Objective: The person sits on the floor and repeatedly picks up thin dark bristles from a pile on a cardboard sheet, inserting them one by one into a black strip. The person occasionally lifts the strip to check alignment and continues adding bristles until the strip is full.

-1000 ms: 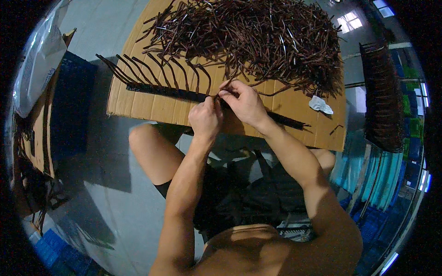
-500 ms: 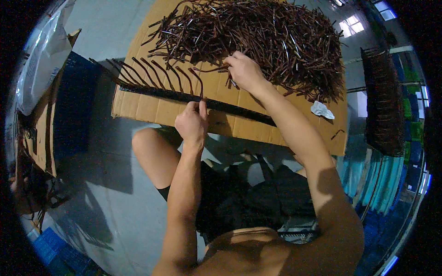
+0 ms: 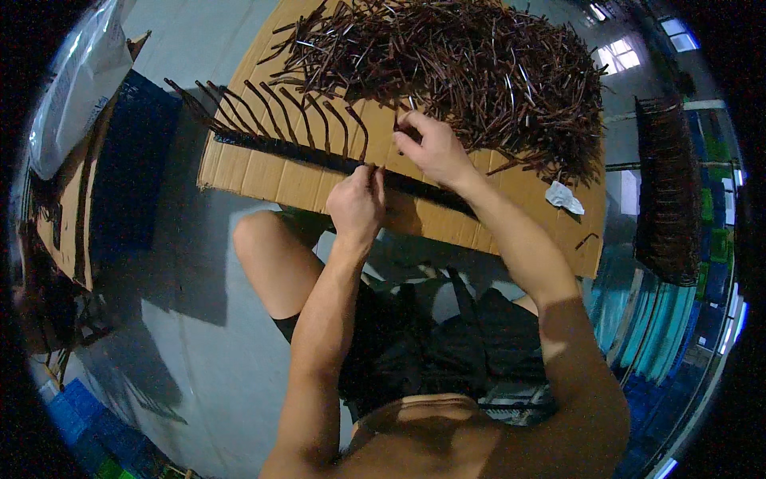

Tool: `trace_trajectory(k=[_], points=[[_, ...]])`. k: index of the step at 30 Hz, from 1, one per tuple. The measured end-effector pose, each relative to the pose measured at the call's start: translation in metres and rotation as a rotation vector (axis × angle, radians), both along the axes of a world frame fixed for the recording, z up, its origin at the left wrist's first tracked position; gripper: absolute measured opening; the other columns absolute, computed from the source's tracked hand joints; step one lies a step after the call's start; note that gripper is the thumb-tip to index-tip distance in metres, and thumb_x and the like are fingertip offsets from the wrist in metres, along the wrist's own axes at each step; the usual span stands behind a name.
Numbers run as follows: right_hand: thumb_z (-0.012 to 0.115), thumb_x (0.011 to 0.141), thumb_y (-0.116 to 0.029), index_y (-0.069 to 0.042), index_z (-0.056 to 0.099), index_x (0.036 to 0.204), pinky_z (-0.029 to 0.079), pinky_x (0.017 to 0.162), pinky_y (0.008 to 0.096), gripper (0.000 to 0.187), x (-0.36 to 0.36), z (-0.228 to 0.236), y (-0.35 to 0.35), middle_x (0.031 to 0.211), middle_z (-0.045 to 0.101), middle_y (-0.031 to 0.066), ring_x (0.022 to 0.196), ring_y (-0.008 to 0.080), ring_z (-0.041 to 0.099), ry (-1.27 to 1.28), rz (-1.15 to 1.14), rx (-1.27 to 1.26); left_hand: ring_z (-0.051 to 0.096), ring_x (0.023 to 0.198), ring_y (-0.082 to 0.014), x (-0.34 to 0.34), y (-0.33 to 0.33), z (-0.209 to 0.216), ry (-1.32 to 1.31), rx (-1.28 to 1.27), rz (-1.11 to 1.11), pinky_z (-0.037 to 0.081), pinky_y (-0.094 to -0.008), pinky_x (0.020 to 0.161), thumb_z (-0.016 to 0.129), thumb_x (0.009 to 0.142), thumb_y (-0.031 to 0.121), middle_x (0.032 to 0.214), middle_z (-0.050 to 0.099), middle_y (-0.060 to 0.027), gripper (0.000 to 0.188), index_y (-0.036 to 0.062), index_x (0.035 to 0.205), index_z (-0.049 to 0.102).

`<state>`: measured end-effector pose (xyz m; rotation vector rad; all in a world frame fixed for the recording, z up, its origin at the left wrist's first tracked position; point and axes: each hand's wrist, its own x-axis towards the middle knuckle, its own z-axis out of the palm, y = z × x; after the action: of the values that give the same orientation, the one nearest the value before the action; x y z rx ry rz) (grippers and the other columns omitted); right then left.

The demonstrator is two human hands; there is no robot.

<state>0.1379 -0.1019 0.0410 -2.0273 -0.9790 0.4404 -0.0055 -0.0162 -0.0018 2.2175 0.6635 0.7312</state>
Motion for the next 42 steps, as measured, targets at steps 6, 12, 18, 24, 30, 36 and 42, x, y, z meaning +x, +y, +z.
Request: trace_trajectory(k=[6, 12, 18, 24, 30, 36, 42], points=[[0.063, 0.084, -0.014, 0.002, 0.061, 0.095, 0.051, 0.069, 0.0308, 0.019, -0.042, 0.004, -0.002, 0.085, 0.068, 0.014, 0.078, 0.0192, 0.066, 0.153, -0.102, 0.136, 0.057, 0.057, -0.0349, -0.001, 0.005, -0.006, 0.011, 0.065, -0.049, 0.043, -0.0436, 0.051, 0.062, 0.081, 0.014, 0.062, 0.057, -0.0151, 0.012, 0.0071, 0.077, 0.054], [0.063, 0.085, -0.011, 0.002, 0.061, 0.097, 0.051, 0.073, 0.0284, 0.018, -0.042, 0.006, -0.006, 0.088, 0.068, 0.01, 0.08, 0.0142, 0.064, 0.074, -0.038, 0.14, 0.057, 0.055, -0.034, 0.002, 0.003, -0.007, 0.062, 0.171, -0.018, 0.045, -0.0443, 0.052, 0.059, 0.085, 0.019, 0.058, 0.056, -0.0154, 0.022, 0.0057, 0.07, 0.052], [0.063, 0.083, -0.012, 0.0, 0.063, 0.099, 0.05, 0.075, 0.0306, 0.019, -0.029, 0.023, -0.001, 0.09, 0.067, 0.0142, 0.084, 0.0246, 0.066, 0.177, 0.139, -0.119, 0.06, 0.057, -0.0325, -0.002, 0.002, -0.011, 0.085, 0.174, 0.023, 0.046, -0.0422, 0.052, 0.063, 0.084, 0.023, 0.062, 0.06, -0.0139, 0.018, 0.0064, 0.077, 0.059], [0.054, 0.08, -0.01, -0.008, 0.062, 0.105, 0.051, 0.081, 0.0421, 0.027, 0.039, 0.008, -0.025, 0.109, 0.059, 0.0172, 0.097, 0.0357, 0.06, -0.435, 0.021, -0.497, 0.064, 0.063, -0.0318, -0.009, 0.016, 0.001, 0.159, 0.023, 0.101, 0.049, -0.0394, 0.057, 0.066, 0.083, 0.028, 0.07, 0.065, -0.0135, 0.019, 0.0089, 0.084, 0.066], [0.052, 0.081, -0.021, -0.004, 0.06, 0.1, 0.053, 0.074, 0.0468, 0.026, 0.031, -0.004, -0.014, 0.094, 0.064, 0.0201, 0.087, 0.037, 0.064, -0.468, 0.089, -0.634, 0.065, 0.069, -0.033, -0.008, 0.006, 0.008, 0.039, -0.132, -0.035, 0.051, -0.0398, 0.062, 0.062, 0.084, 0.026, 0.073, 0.066, -0.0154, 0.021, 0.0064, 0.091, 0.067], [0.048, 0.084, -0.011, -0.005, 0.06, 0.096, 0.051, 0.07, 0.0459, 0.018, 0.04, 0.007, -0.024, 0.09, 0.063, 0.0181, 0.084, 0.0342, 0.063, -0.555, -0.056, -0.803, 0.064, 0.068, -0.0332, -0.002, 0.003, 0.006, 0.108, -0.042, 0.0, 0.05, -0.0414, 0.061, 0.063, 0.084, 0.027, 0.072, 0.065, -0.0139, 0.02, 0.0081, 0.089, 0.066], [0.058, 0.085, -0.018, -0.008, 0.068, 0.094, 0.051, 0.075, 0.0403, 0.016, 0.028, 0.028, -0.026, 0.091, 0.06, 0.0113, 0.089, 0.0295, 0.062, -0.552, -0.142, -0.484, 0.063, 0.065, -0.0324, -0.003, 0.003, 0.002, 0.055, -0.02, 0.051, 0.049, -0.0407, 0.059, 0.064, 0.083, 0.026, 0.07, 0.065, -0.0136, 0.018, 0.0082, 0.084, 0.066]])
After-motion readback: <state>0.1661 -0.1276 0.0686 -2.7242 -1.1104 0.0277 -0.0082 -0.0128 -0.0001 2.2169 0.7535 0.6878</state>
